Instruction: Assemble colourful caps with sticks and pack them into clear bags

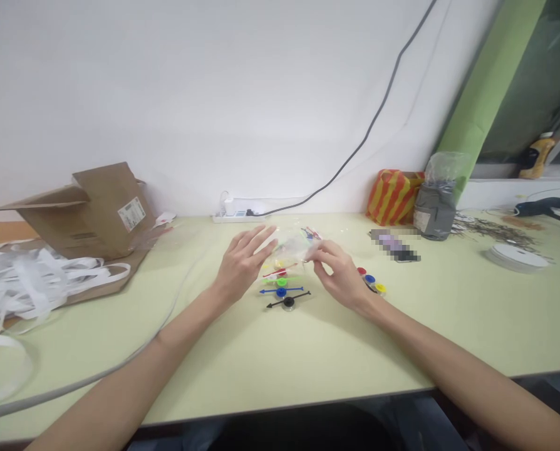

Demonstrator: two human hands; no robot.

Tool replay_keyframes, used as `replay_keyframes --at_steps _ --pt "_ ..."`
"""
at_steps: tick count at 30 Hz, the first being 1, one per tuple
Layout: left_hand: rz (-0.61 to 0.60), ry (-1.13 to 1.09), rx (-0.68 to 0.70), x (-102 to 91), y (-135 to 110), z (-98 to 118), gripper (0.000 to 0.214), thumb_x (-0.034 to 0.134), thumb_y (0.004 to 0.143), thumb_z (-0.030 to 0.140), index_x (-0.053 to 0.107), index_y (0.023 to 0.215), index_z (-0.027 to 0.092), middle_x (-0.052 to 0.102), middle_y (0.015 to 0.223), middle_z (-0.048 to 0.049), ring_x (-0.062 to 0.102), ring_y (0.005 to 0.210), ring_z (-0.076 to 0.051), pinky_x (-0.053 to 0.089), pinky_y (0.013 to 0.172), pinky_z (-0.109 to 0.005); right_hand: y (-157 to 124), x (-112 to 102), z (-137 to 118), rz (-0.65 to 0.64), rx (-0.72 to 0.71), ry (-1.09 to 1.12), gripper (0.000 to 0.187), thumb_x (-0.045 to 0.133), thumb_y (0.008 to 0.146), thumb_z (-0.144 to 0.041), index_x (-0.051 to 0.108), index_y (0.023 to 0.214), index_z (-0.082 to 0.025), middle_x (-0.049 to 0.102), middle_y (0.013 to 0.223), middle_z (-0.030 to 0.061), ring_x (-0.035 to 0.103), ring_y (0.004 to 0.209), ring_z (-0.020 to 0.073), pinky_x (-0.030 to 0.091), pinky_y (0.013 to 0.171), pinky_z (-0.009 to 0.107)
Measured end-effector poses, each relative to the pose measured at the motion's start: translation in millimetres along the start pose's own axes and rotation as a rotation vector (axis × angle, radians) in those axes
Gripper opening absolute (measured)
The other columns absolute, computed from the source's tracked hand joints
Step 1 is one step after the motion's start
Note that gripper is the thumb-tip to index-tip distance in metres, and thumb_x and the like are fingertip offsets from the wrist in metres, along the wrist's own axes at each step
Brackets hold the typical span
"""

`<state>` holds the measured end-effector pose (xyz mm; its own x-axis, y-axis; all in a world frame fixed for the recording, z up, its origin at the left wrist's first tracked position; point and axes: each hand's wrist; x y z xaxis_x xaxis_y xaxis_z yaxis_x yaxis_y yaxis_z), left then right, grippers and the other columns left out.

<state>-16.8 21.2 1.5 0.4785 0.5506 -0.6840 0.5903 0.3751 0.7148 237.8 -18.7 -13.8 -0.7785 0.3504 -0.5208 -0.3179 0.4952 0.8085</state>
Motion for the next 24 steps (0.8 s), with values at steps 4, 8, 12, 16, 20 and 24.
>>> replay_keyframes --at_steps 4,8,12,16,20,24 --pt "-0.024 0.059 0.014 3.4 -2.0 -2.6 0.034 0.046 0.101 0.014 0.064 0.125 0.028 0.050 0.153 -0.0056 0.040 0.146 -0.025 0.039 0.113 -0.051 0.6 -4.1 1.4 0.091 0.018 -0.002 0.030 0.044 0.089 -0.002 0.065 0.093 -0.024 0.066 0.091 0.0058 0.063 0.093 0.0222 0.052 0.084 0.041" --pt "-0.036 0.063 0.007 6.8 -1.8 0.5 0.029 0.048 0.101 0.017 0.066 0.122 0.027 0.050 0.153 -0.0070 0.042 0.145 -0.026 0.040 0.111 -0.052 -0.2 -3.4 -2.3 0.041 -0.066 0.012 0.037 0.044 0.092 -0.004 0.065 0.112 -0.026 0.066 0.102 0.0070 0.064 0.098 0.0219 0.053 0.086 0.042" --pt "-0.054 0.056 -0.002 5.4 -0.2 1.3 0.030 0.048 0.101 0.017 0.065 0.124 0.026 0.048 0.154 -0.0090 0.042 0.145 -0.027 0.041 0.111 -0.053 0.3 -2.6 -2.6 0.073 -0.068 -0.045 0.048 0.046 0.093 -0.006 0.059 0.132 -0.031 0.061 0.120 0.0096 0.058 0.117 0.0246 0.052 0.096 0.047" --pt "-0.117 0.050 0.032 3.0 1.5 5.5 0.041 0.044 0.101 0.013 0.058 0.136 0.027 0.042 0.158 -0.0086 0.039 0.147 -0.026 0.034 0.117 -0.053 1.4 -2.6 3.6 0.025 -0.123 -0.144 0.034 0.055 0.094 -0.012 0.066 0.120 -0.031 0.062 0.125 0.0088 0.057 0.119 0.0265 0.050 0.099 0.051" --pt "-0.163 0.037 0.065 0.5 4.0 14.1 0.052 0.049 0.101 0.020 0.042 0.151 0.030 0.034 0.162 -0.0074 0.032 0.150 -0.027 0.025 0.123 -0.053 -0.1 -1.4 8.1 -0.020 -0.155 -0.109 0.016 0.057 0.096 -0.017 0.069 0.100 -0.027 0.072 0.108 0.0063 0.063 0.107 0.0238 0.053 0.094 0.048" --pt "-0.191 -0.004 0.090 1.3 3.8 14.8 0.065 0.055 0.098 0.023 0.031 0.157 0.033 0.032 0.163 -0.0069 0.031 0.151 -0.029 0.024 0.124 -0.053 -0.4 -4.1 5.7 -0.025 -0.145 -0.028 0.018 0.054 0.097 -0.017 0.068 0.100 -0.027 0.074 0.107 0.0054 0.067 0.104 0.0219 0.055 0.095 0.046"
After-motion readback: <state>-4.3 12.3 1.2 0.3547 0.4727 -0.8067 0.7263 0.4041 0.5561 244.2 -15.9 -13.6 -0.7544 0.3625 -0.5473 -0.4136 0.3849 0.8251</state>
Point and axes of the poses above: each hand's wrist, its own y-axis towards the middle knuckle, its own x-axis out of the palm, z = x × y
